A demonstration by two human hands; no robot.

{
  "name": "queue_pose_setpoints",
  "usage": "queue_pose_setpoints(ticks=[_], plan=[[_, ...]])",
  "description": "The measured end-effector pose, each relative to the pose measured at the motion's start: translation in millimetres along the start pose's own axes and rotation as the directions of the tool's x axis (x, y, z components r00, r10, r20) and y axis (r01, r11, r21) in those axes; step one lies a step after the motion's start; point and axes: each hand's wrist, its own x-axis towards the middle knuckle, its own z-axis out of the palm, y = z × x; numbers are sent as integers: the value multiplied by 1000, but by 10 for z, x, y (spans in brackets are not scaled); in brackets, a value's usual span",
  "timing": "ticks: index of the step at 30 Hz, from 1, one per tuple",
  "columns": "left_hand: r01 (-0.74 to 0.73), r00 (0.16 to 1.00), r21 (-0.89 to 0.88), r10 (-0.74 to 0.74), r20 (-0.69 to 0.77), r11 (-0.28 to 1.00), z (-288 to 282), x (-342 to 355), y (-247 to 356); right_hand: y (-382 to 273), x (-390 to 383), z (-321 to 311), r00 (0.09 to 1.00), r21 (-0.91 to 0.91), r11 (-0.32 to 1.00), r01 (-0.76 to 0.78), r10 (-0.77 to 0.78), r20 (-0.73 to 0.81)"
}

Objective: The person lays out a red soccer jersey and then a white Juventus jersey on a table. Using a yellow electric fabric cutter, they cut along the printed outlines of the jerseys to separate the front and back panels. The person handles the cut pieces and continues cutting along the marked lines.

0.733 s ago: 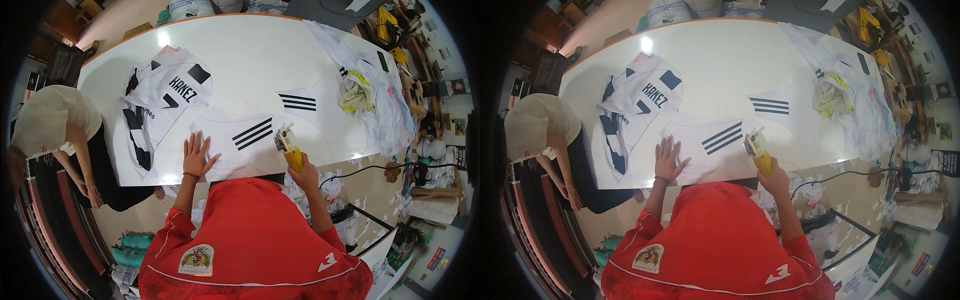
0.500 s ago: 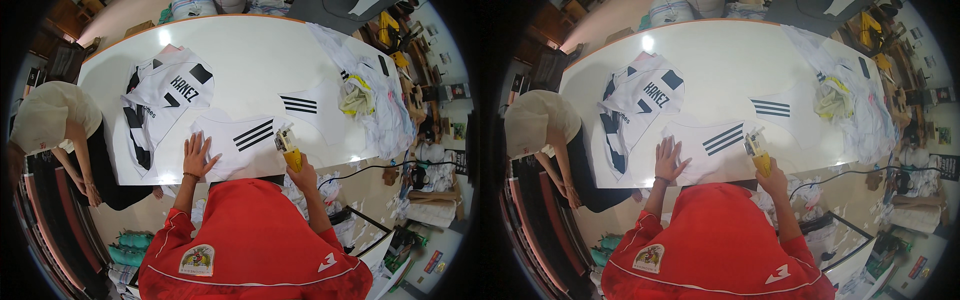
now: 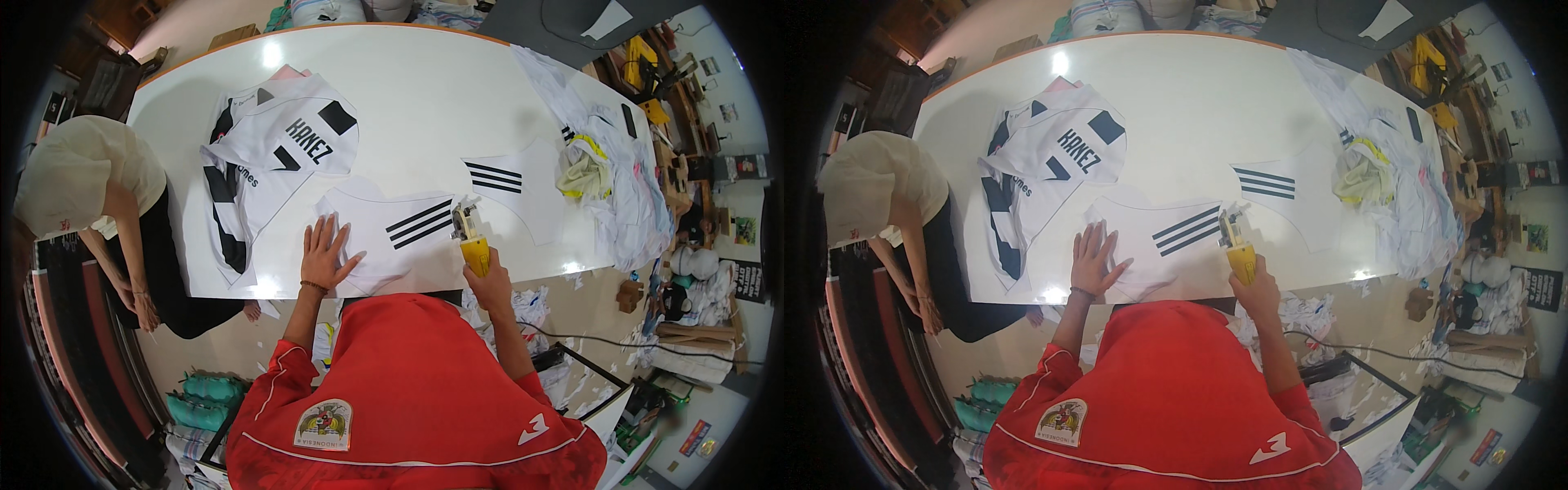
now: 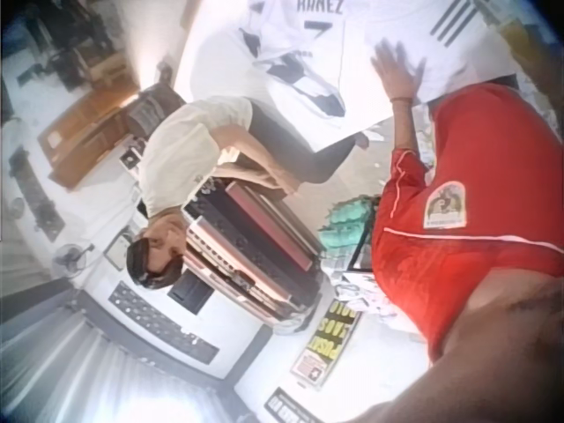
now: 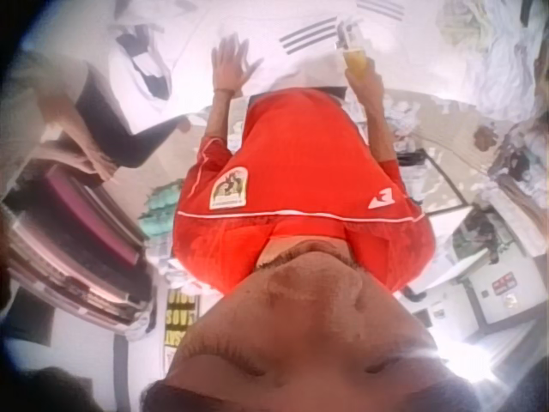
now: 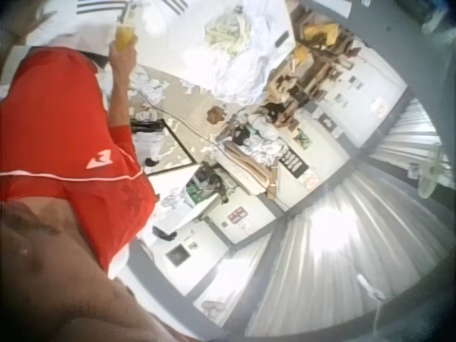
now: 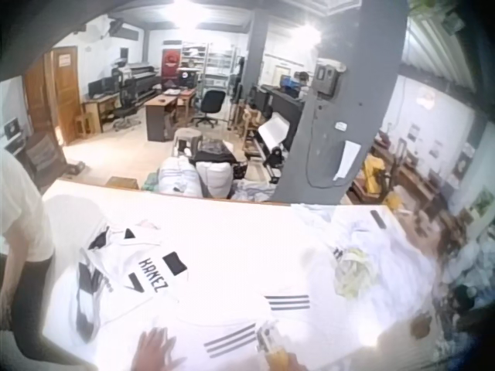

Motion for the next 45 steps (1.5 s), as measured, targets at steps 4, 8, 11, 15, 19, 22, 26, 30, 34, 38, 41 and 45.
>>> queue_pose_setpoints(ticks=[4, 8, 11, 15, 19, 22, 26, 30, 34, 38, 41, 45], plan=[[2, 1000, -7, -3, -5, 1000, 0, 3, -17, -116, 28, 15, 999, 17, 999, -33, 33, 5], [5, 1000, 0, -5, -1, 1000, -7, 6, -10, -228, 48, 35, 998, 15, 998, -58, 59, -8], [9, 1000, -11, -9, -1, 1000, -15, 8, -9, -279, 93, 84, 996, 27, 996, -84, 84, -8], [10, 1000, -20, -10, 2, 1000, -14, 5, -15, -364, 142, 148, 993, 37, 993, -115, 115, -14], [15, 1000, -26, -14, 14, 1000, -18, 9, -26, -480, 204, 201, 988, 52, 987, -150, 152, -29], [13, 1000, -32, -13, 7, 999, -20, -3, -27, -556, 269, 239, 981, 82, 979, -186, 190, -47], [14, 1000, -39, -13, 7, 999, -18, 0, -36, -566, 374, 265, 978, 91, 982, -168, 178, -107], [20, 1000, -64, -20, -12, 998, -22, 20, -21, -440, 482, 274, 975, 218, 963, -158, 187, -119], [50, 989, -8, -51, -139, 999, -28, 128, 128, -309, 417, 124, 985, 344, 933, -109, 148, -90], [101, 980, -58, -109, -167, 993, 163, 372, 351, -142, 157, -29, 988, 278, 956, -97, 127, -92], [93, 991, -37, -97, -97, 995, 286, 608, 629, 9, 9, -110, 988, 335, 934, -125, 148, -45], [59, 998, -43, -58, 28, 997, 513, 936, 1039, 344, -226, -105, 957, 382, 900, -212, 271, -106]])
